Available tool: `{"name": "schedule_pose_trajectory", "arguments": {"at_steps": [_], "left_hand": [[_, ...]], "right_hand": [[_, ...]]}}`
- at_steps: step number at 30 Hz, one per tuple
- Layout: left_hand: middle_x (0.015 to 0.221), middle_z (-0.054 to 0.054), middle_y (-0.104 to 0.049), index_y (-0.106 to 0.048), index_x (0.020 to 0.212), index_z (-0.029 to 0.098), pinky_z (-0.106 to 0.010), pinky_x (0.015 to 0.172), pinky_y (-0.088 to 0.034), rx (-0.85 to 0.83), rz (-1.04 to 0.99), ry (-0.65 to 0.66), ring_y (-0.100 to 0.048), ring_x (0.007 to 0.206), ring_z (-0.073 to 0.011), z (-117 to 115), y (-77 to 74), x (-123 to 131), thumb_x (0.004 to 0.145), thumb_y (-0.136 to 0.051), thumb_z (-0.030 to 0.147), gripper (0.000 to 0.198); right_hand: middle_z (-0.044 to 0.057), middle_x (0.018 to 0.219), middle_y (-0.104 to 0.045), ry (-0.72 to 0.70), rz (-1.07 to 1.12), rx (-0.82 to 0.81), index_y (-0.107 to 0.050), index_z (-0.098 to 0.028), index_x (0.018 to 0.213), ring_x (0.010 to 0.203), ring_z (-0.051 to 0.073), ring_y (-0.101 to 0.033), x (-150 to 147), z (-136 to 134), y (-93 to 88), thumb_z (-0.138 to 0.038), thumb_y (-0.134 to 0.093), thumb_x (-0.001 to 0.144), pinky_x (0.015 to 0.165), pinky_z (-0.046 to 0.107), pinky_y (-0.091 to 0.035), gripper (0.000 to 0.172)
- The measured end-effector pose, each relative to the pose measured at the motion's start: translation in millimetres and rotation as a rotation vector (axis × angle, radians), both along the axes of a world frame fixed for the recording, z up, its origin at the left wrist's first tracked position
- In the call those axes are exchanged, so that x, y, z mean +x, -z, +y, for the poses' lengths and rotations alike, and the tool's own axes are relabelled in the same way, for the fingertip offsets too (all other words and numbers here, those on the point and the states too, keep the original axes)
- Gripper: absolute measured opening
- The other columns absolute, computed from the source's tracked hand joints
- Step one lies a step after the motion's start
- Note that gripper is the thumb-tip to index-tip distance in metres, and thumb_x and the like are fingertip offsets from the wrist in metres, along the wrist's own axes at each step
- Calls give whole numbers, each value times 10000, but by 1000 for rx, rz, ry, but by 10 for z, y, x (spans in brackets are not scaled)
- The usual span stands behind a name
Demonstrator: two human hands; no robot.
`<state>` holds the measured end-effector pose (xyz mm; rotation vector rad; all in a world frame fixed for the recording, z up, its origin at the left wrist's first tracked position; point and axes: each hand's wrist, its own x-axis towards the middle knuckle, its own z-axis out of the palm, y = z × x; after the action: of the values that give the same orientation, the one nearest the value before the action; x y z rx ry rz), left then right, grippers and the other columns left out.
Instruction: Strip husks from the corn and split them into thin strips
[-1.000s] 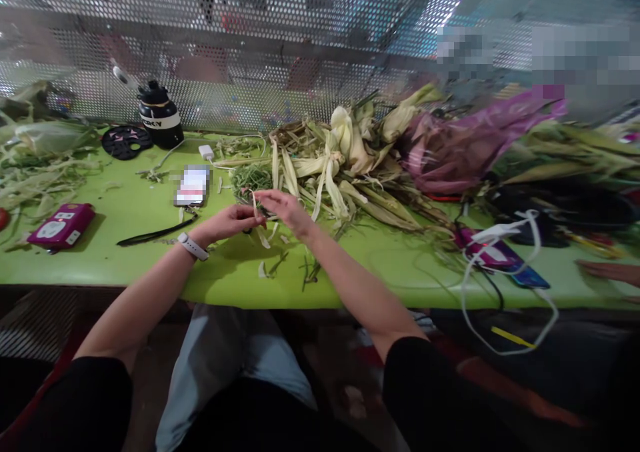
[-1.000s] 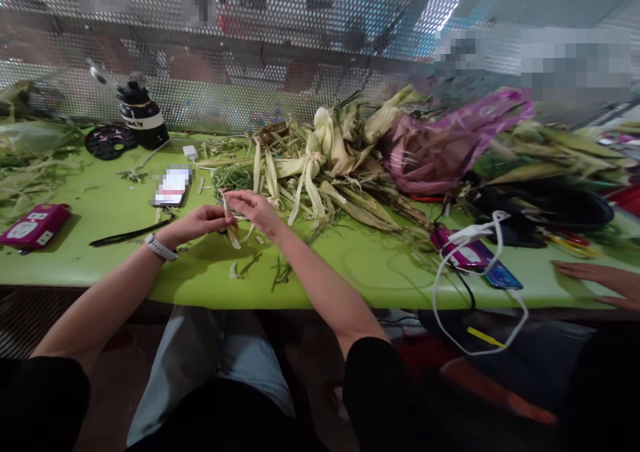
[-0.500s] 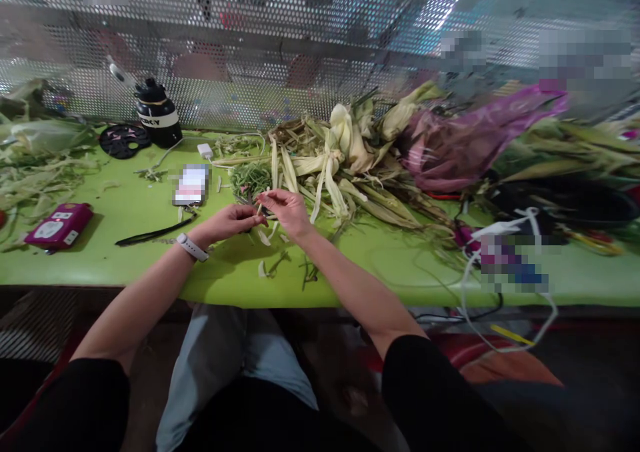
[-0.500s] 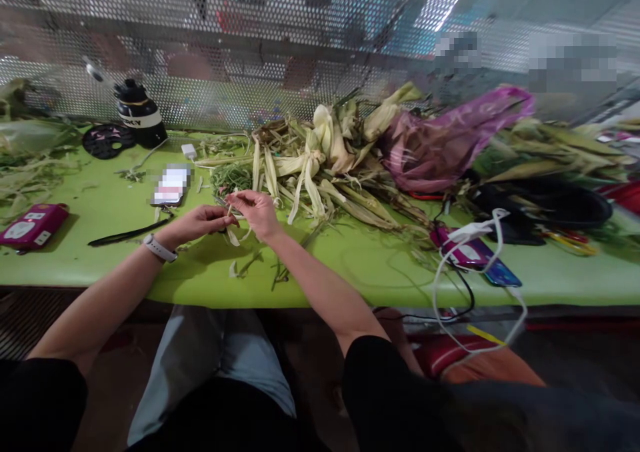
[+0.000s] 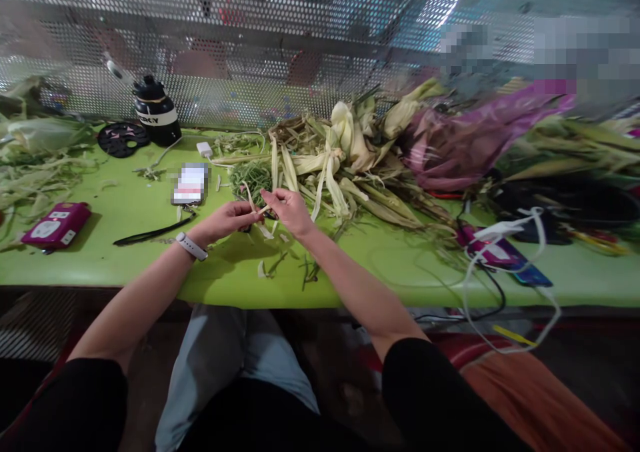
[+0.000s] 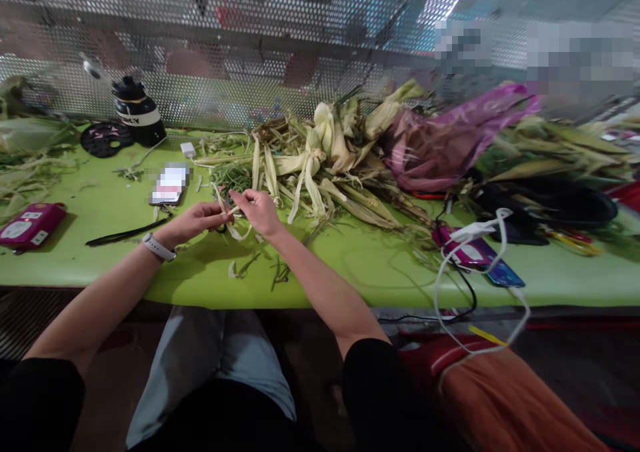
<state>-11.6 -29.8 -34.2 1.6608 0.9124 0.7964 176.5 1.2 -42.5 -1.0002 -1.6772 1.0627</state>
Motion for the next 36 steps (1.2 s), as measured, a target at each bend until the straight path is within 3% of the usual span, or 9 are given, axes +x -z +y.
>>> {"name": "schedule_pose_trajectory", "arguments": {"at_steps": [5, 11, 15, 18, 20, 24, 30, 32, 36], "left_hand": [[625, 20, -539, -682, 812, 138, -221, 528, -343, -15, 3, 7, -449, 545, -71, 31, 59, -27, 856, -733, 464, 332], [854, -72, -750, -730, 1058, 146, -307, 817, -533, -129, -381, -220, -707, 813, -172, 79, 138, -19, 851, -725, 526, 433], [899, -65, -760, -711, 1038, 146, -341, 934, -519, -116, -512, -297, -726, 905, -181, 70, 130, 22, 797, -809, 427, 383], [929, -40, -753, -688, 1018, 155, -298, 895, -513, -79, -536, -357, -706, 893, -149, 64, 144, 46, 765, -839, 397, 381], [926, -23, -742, -679, 1014, 161, -266, 839, -506, -67, -523, -381, -686, 853, -126, 63, 156, 61, 765, -838, 408, 385], [915, -16, -733, -672, 1020, 172, -252, 818, -498, -34, -486, -377, -669, 850, -120, 59, 158, 96, 768, -825, 451, 406], [1079, -80, -733, -703, 1015, 175, -363, 917, -514, 16, -374, -431, -669, 966, -189, 111, 206, 71, 742, -822, 507, 446], [1233, -124, -685, -728, 993, 179, -436, 1030, -472, 76, -301, -471, -620, 1179, -258, 135, 228, 45, 740, -818, 513, 429], [1545, -117, -462, -773, 942, 218, -498, 1249, -216, 235, -155, -605, -239, 1547, -312, 141, 233, 10, 739, -836, 456, 319]], "right_hand": [[-57, 520, -422, -6, -3, 0, -483, -205, 604, 518, 86, -372, 33, 58, 22, -801, -619, 755, 537, 263, -301, 629], [-72, 529, -432, 189, 321, -22, -459, -233, 699, 484, 96, -425, 146, 131, -46, -635, -596, 873, 517, 252, -371, 459], [-35, 584, -536, -9, 70, -60, -557, -206, 694, 551, 111, -494, 59, 7, -8, -459, -653, 851, 554, 264, -404, 313], [32, 848, -698, -125, -19, -40, -659, -184, 901, 743, 145, -612, -65, -93, 66, -399, -674, 827, 711, 299, -491, 228], [48, 920, -716, -109, -46, -6, -658, -184, 1010, 801, 165, -638, -121, -112, 118, -408, -697, 810, 779, 331, -509, 303], [50, 893, -693, 50, -125, 125, -624, -196, 949, 810, 186, -625, -143, -71, 193, -484, -749, 772, 790, 353, -500, 361], [6, 767, -638, -53, -93, 108, -547, -219, 801, 737, 173, -586, -123, -31, 223, -451, -630, 861, 755, 347, -479, 254], [-4, 747, -621, -25, -90, 56, -530, -226, 787, 716, 170, -572, -130, -27, 224, -411, -626, 859, 747, 351, -480, 220], [14, 860, -665, -60, 50, -105, -543, -236, 897, 801, 178, -622, -180, -26, 226, -368, -708, 807, 811, 366, -516, 230]]}}
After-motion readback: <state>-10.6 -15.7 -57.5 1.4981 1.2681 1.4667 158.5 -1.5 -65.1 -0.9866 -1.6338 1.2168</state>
